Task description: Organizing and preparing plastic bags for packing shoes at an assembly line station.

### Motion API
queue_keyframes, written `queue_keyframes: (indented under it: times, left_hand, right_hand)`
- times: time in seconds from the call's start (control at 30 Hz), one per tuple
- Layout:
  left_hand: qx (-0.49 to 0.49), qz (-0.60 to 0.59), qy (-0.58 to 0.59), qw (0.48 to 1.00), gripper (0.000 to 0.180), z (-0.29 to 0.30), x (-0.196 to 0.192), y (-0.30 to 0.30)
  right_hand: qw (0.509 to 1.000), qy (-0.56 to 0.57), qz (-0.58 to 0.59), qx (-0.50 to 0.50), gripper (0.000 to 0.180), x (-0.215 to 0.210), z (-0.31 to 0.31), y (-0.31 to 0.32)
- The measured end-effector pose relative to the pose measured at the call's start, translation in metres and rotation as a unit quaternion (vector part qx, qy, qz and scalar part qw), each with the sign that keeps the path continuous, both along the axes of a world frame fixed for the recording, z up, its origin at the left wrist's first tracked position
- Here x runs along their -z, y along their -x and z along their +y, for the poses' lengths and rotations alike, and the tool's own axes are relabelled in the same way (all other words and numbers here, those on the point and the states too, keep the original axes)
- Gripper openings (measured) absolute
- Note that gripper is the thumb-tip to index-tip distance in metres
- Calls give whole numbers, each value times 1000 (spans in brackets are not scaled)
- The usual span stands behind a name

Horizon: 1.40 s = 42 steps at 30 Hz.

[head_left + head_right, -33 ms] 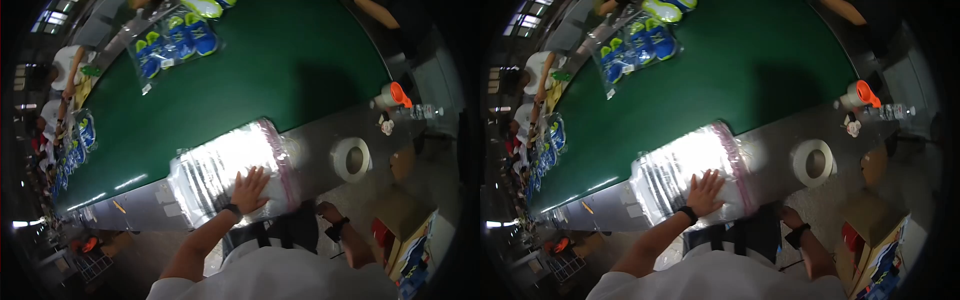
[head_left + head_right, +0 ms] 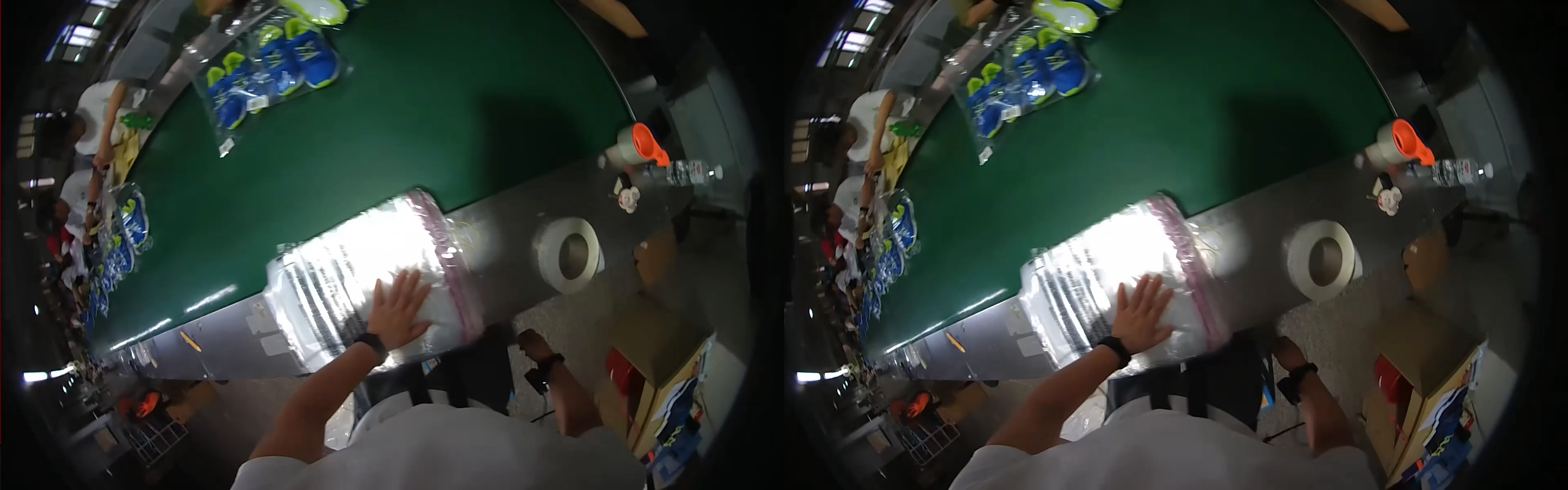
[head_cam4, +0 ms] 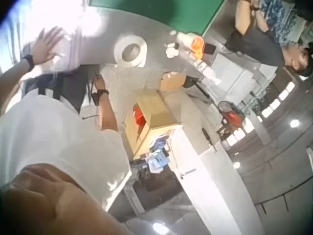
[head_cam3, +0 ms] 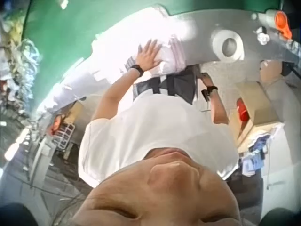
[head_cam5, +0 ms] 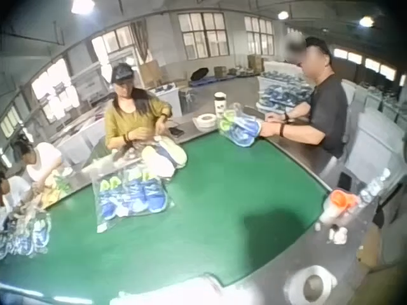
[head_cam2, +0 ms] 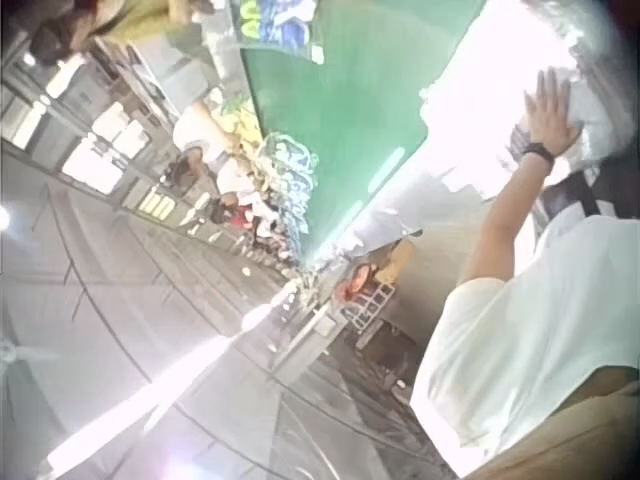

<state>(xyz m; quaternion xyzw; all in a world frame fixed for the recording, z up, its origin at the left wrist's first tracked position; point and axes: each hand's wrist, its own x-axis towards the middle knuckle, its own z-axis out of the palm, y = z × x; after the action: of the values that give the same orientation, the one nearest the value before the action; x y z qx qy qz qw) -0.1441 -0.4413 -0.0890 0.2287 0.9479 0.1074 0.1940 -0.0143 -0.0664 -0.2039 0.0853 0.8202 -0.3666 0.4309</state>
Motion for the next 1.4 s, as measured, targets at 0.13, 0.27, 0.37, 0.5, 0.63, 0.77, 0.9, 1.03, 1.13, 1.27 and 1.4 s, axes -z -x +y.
queue_keyframes:
  times: [0.13, 0.27, 0.37, 0.5, 0.63, 0.77, 0.9, 1.03, 1.13, 1.27, 1.4]
  left_hand:
    - [1, 6, -7, 1000, 77, -8, 21, 3]
    - [45, 22, 61, 997, 74, -19, 23, -8]
    - [69, 36, 35, 996, 73, -13, 28, -8]
    - [66, 65, -1, 996, 72, -8, 32, -7]
    - [80, 95, 17, 992, 74, -12, 33, -14]
    - [87, 97, 26, 991, 73, -15, 35, -19]
    - [77, 90, 9, 993, 74, -12, 38, -20]
    - [70, 112, 23, 991, 75, -19, 36, -24]
    - [88, 111, 7, 990, 75, -19, 44, -25]
    - [81, 147, 27, 985, 71, -16, 41, -25]
    - [78, 107, 16, 991, 71, -20, 31, -23]
  right_hand:
    - [919, -133, -87, -362, 27, 171, 43, -207]
    - [932, -257, -253, -26, 40, 125, -69, -175]
    - [946, -240, -192, -102, 41, 77, -46, -138]
    - [920, -222, -321, 38, 39, 126, -53, -160]
    - [898, -184, -389, 96, 42, 129, -80, -129]
    - [916, -86, -379, 96, 51, 132, -108, -105]
    - [913, -72, -313, 250, 59, 188, -136, -124]
    - [916, 47, -336, 215, 52, 115, -93, -45]
    - [941, 107, -242, 211, 48, 191, -101, -104]
    - [953, 116, -193, 205, 45, 196, -75, -90]
    - [937, 62, -66, 338, 35, 164, 5, -25]
